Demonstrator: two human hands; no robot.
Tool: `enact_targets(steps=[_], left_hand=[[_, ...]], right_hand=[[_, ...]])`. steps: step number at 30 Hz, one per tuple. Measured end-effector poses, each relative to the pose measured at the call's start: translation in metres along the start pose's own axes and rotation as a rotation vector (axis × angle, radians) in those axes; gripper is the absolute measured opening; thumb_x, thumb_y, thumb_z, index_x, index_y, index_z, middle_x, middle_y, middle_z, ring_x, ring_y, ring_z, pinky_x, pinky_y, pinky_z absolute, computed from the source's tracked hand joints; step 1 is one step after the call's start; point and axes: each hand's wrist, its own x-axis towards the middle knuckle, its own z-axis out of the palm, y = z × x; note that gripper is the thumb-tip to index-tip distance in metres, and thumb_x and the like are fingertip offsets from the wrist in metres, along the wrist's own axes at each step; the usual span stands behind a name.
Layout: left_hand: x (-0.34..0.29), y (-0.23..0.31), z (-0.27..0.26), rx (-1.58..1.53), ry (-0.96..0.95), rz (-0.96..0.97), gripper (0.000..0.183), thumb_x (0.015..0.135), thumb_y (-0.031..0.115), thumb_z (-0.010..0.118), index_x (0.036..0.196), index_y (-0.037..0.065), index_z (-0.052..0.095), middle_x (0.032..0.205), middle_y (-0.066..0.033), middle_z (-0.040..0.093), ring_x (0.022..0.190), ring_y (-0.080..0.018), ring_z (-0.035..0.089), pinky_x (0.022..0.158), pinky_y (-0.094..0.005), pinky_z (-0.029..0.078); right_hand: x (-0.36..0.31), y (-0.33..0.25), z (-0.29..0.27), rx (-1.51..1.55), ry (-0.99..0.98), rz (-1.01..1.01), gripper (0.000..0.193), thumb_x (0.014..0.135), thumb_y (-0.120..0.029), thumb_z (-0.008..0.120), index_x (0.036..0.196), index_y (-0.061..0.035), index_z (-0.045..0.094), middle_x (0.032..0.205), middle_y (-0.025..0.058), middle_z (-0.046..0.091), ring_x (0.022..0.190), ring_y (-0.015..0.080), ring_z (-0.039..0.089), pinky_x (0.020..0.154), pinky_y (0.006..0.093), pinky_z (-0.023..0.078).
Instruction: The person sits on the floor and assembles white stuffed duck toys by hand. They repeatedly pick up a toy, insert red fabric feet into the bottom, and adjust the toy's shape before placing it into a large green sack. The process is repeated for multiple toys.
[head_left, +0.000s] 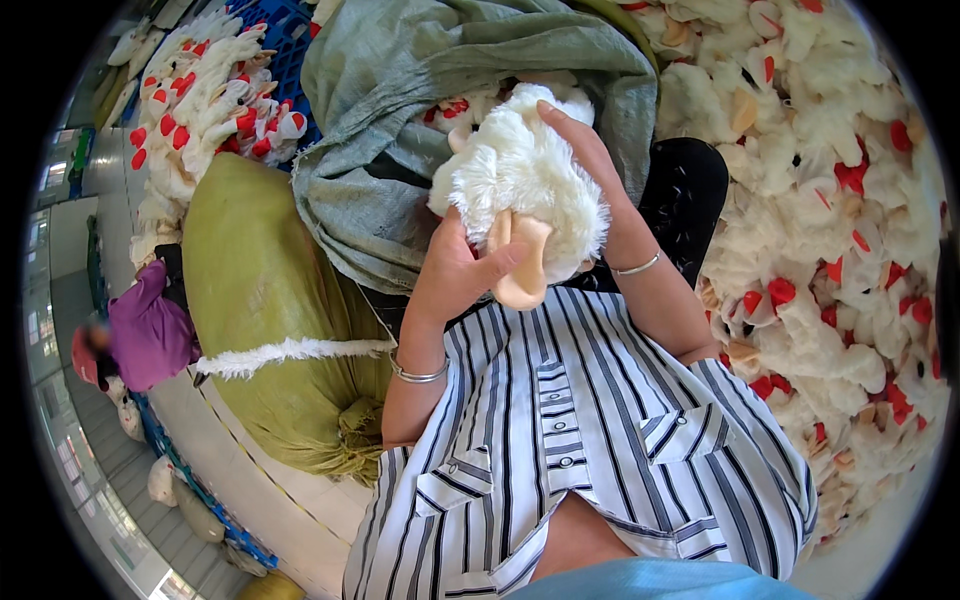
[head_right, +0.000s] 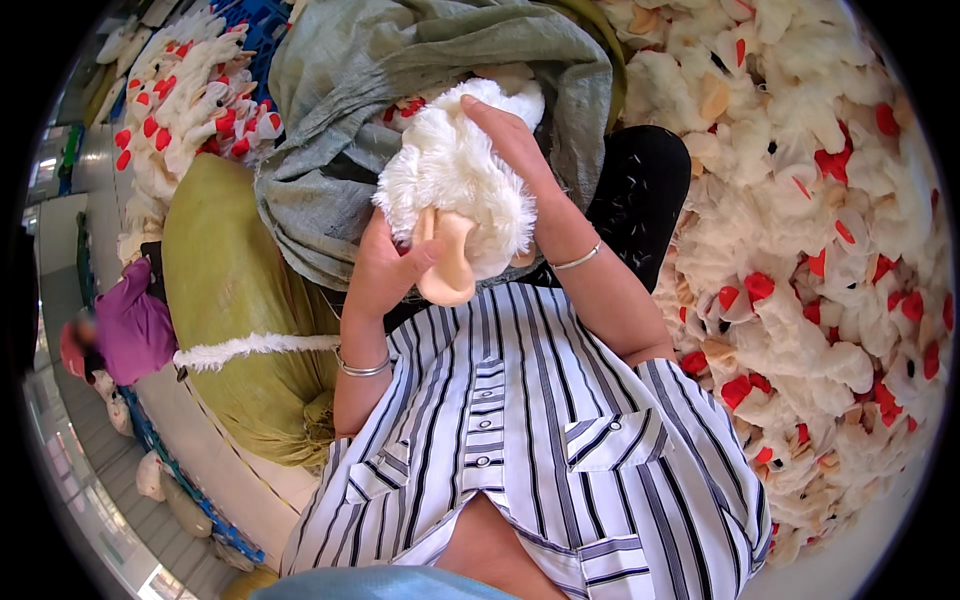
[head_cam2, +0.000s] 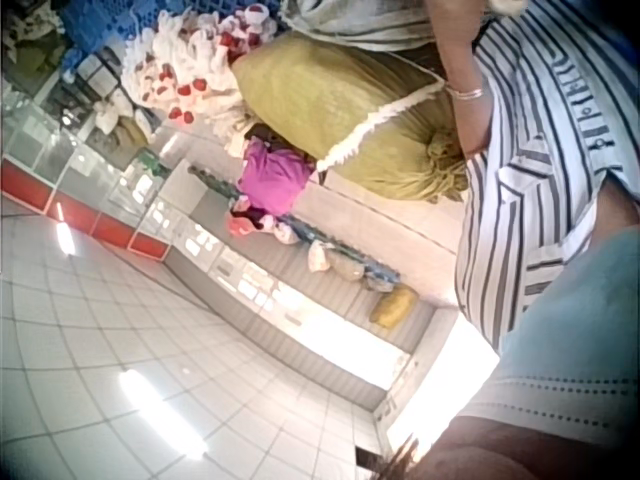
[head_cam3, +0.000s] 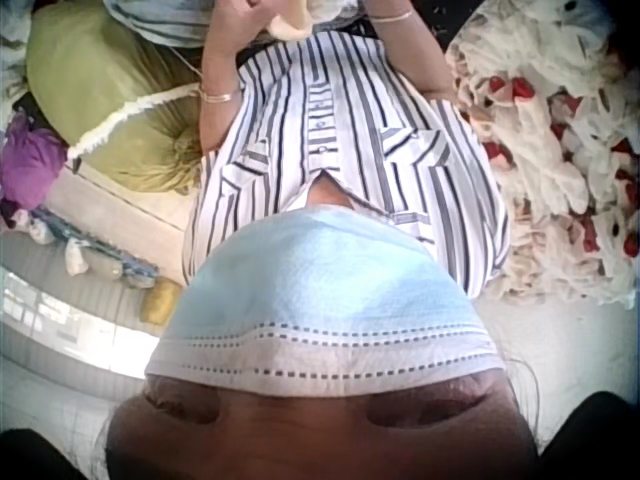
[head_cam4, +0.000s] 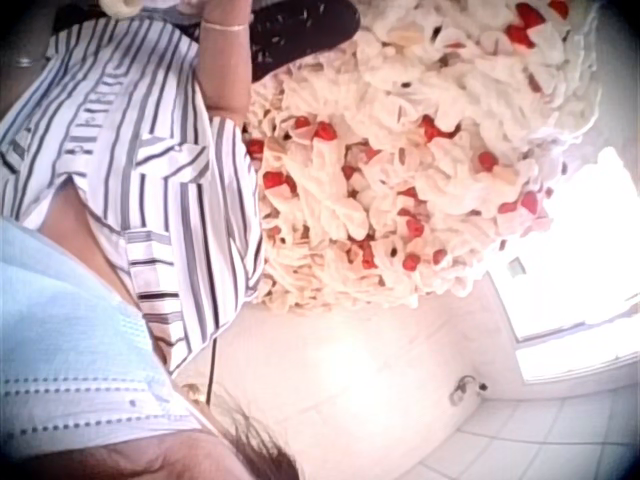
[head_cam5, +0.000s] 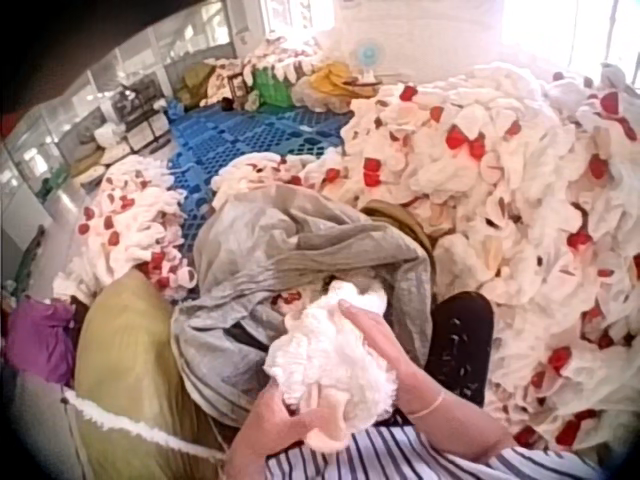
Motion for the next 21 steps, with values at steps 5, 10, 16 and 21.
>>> enact_targets(steps=[5, 10, 16, 21], left_hand=[[-0.01, -0.015, -0.019, 0.052, -0.001, -0.176, 0.025, 0.092, 0.013, 0.061, 0.112, -0.001, 0.065, 0.102, -0.0054, 0.068, 0.09, -0.0088, 0.061, 0.08, -0.0258, 0.051], [-0.009, -0.035, -0.052, -0.449, 0.392, -0.048, 0.021, 0.088, 0.006, 0.062, 0.106, -0.002, 0.067, 0.101, -0.0059, 0.07, 0.086, -0.0139, 0.067, 0.076, -0.0274, 0.052], [-0.007, -0.044, -0.052, -0.001, 0.294, 0.02, 0.027, 0.087, 0.007, 0.06, 0.112, -0.004, 0.061, 0.107, -0.0078, 0.066, 0.092, -0.0167, 0.064, 0.081, -0.0296, 0.05], [0.001, -0.055, -0.057, -0.147, 0.119, -0.335, 0.032, 0.096, 0.018, 0.055, 0.122, 0.001, 0.058, 0.115, -0.0063, 0.063, 0.099, -0.0139, 0.062, 0.085, -0.0271, 0.049]], right_hand=[[-0.012, -0.004, 0.002, 0.148, 0.041, 0.074, 0.036, 0.096, -0.036, 0.057, 0.107, -0.0026, 0.063, 0.097, 0.0064, 0.067, 0.084, 0.0145, 0.065, 0.074, 0.0288, 0.053], [0.01, 0.019, -0.058, -0.709, -0.046, -0.232, 0.029, 0.093, -0.014, 0.062, 0.119, -0.0009, 0.056, 0.101, 0.0062, 0.065, 0.087, 0.0103, 0.062, 0.075, 0.0253, 0.051], [-0.038, 0.008, -0.009, -0.831, -0.265, -0.482, 0.065, 0.079, -0.009, 0.077, 0.135, -0.006, 0.044, 0.117, 0.0087, 0.061, 0.107, 0.0179, 0.059, 0.092, 0.0298, 0.047], [-0.03, 0.007, -0.013, -0.797, -0.199, -0.505, 0.018, 0.085, 0.001, 0.063, 0.103, -0.0019, 0.064, 0.089, 0.0027, 0.066, 0.082, 0.0119, 0.059, 0.075, 0.0268, 0.047]])
